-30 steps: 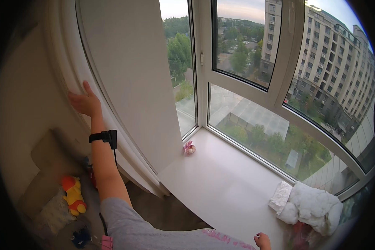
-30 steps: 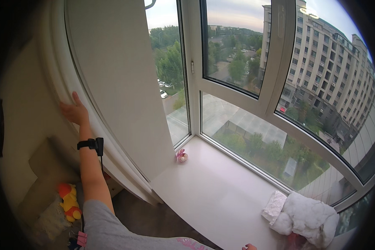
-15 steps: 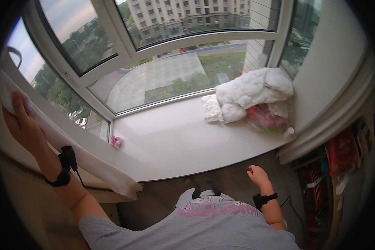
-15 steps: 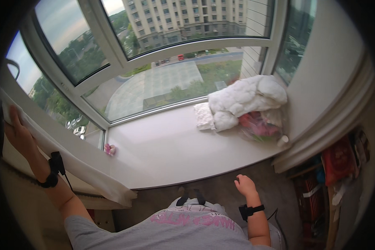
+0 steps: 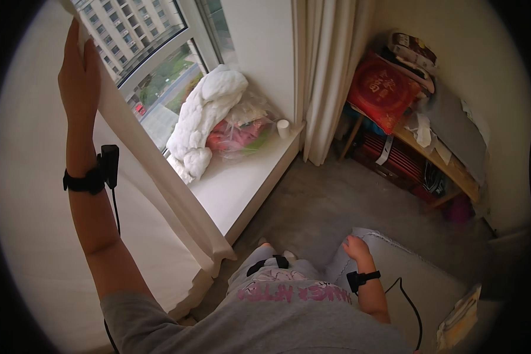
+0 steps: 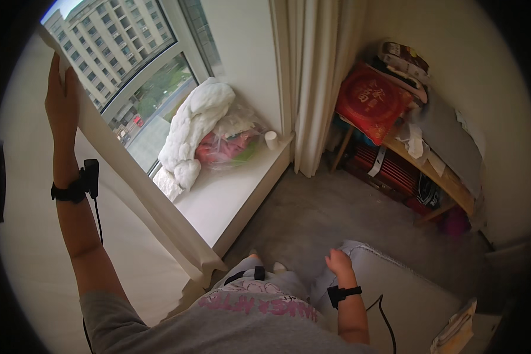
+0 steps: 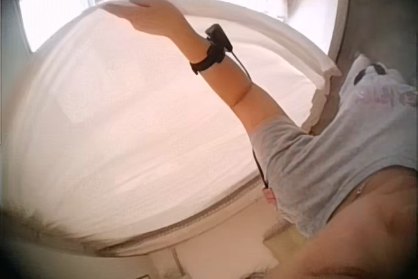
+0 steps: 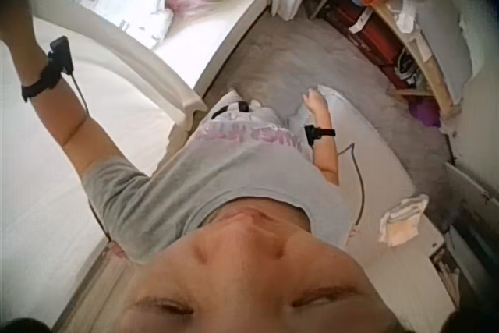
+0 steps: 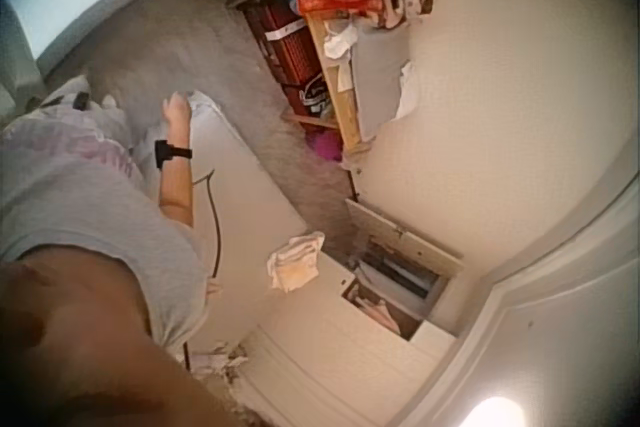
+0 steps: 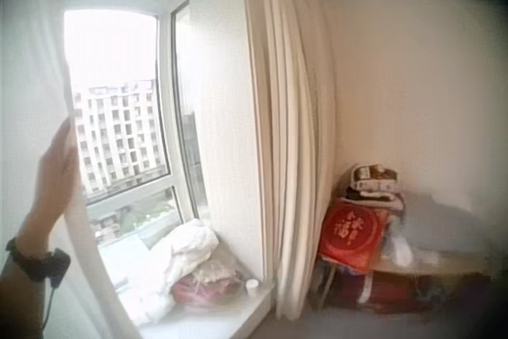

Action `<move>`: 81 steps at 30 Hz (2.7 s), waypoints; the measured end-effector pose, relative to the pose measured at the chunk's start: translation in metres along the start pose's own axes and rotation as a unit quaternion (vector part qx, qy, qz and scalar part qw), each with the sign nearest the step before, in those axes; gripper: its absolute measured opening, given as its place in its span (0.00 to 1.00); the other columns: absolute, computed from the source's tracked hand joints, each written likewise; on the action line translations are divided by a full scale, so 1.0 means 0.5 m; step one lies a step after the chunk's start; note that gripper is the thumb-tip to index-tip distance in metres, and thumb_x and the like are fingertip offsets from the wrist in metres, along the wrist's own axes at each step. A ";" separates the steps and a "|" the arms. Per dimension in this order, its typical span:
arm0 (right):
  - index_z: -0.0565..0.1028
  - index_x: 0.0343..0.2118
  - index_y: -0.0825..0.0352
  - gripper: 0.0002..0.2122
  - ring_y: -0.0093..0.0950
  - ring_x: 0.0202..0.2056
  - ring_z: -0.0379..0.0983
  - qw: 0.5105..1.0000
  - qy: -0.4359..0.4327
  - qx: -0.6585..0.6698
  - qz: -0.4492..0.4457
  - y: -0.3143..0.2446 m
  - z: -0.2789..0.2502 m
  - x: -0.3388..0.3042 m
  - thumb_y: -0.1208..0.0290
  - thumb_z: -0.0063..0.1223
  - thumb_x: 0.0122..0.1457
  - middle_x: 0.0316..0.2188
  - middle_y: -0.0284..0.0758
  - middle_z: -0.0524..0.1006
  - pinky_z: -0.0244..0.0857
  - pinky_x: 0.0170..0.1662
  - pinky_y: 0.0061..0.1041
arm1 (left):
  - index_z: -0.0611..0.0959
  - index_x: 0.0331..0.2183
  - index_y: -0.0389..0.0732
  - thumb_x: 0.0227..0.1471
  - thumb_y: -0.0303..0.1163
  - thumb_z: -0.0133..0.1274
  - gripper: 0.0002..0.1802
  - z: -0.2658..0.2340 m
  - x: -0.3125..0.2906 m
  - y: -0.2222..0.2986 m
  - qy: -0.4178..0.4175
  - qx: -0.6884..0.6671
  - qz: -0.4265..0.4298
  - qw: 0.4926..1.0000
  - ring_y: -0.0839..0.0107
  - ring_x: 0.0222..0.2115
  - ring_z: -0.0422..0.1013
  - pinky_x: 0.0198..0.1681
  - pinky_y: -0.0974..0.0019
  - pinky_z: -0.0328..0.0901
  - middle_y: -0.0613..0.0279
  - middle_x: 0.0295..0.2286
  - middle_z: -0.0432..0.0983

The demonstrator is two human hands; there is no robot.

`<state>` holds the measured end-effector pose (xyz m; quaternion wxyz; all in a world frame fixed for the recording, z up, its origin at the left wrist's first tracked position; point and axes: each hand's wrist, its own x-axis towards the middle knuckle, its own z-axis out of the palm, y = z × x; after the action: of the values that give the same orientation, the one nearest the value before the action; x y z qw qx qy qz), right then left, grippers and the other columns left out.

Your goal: The person opens a window, then picks up and folds a striped shirt and a pair of jeans on the bed. They also handle a red pillow and a plastic bag of items before folding the clothes.

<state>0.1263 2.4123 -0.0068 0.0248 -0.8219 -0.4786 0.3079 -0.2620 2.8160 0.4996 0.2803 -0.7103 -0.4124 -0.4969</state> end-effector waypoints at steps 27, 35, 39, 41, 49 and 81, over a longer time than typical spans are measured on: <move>0.73 0.35 0.66 0.12 0.42 0.34 0.71 0.945 0.247 0.157 0.146 0.296 -0.355 0.198 0.63 0.52 0.52 0.30 0.43 0.75 0.65 0.36 0.39 | 0.72 0.47 0.35 0.51 0.32 0.52 0.21 0.907 -0.313 0.566 -0.214 -0.237 -0.079 0.944 0.51 0.50 0.62 0.54 0.56 0.57 0.47 0.47 0.67; 0.75 0.36 0.66 0.15 0.45 0.39 0.71 0.930 0.094 0.187 0.302 0.533 -0.281 0.119 0.60 0.48 0.53 0.35 0.45 0.76 0.65 0.42 0.42 | 0.74 0.42 0.31 0.47 0.32 0.56 0.20 0.970 -0.423 1.233 -0.431 -0.564 0.186 0.679 0.48 0.44 0.65 0.49 0.56 0.61 0.43 0.40 0.70; 0.74 0.31 0.69 0.15 0.46 0.36 0.72 0.889 0.181 0.223 0.356 0.694 -0.295 0.111 0.60 0.49 0.51 0.30 0.47 0.76 0.65 0.39 0.43 | 0.77 0.40 0.35 0.51 0.35 0.53 0.17 0.987 -0.496 1.501 -0.556 -0.603 0.135 0.556 0.54 0.35 0.74 0.39 0.60 0.67 0.47 0.32 0.77; 0.74 0.30 0.69 0.14 0.46 0.36 0.72 0.870 0.210 0.224 0.385 0.794 -0.339 0.114 0.60 0.49 0.51 0.30 0.47 0.76 0.66 0.39 0.43 | 0.78 0.39 0.38 0.52 0.37 0.53 0.16 1.008 -0.538 1.631 -0.569 -0.602 0.137 0.544 0.58 0.33 0.75 0.38 0.63 0.68 0.50 0.29 0.78; 0.74 0.35 0.68 0.14 0.45 0.37 0.72 0.832 0.271 0.254 0.411 1.062 -0.544 0.045 0.63 0.50 0.51 0.31 0.47 0.76 0.66 0.40 0.40 | 0.75 0.43 0.34 0.52 0.40 0.55 0.22 1.072 -0.628 2.154 -0.650 -0.633 -0.062 0.416 0.69 0.35 0.72 0.40 0.68 0.66 0.56 0.34 0.76; 0.76 0.41 0.60 0.17 0.34 0.37 0.75 0.759 0.407 0.342 0.377 2.583 -0.692 0.345 0.60 0.55 0.47 0.30 0.41 0.77 0.68 0.41 0.34 | 0.79 0.34 0.36 0.49 0.33 0.55 0.12 0.816 -0.719 2.828 -0.802 -0.457 -0.070 0.379 0.72 0.20 0.73 0.25 0.70 0.67 0.59 0.23 0.77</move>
<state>1.3666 1.9402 -0.2429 0.3781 -0.9208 0.0622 0.0722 1.0942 2.3245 0.0370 -0.5836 -0.7667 -0.2036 0.1737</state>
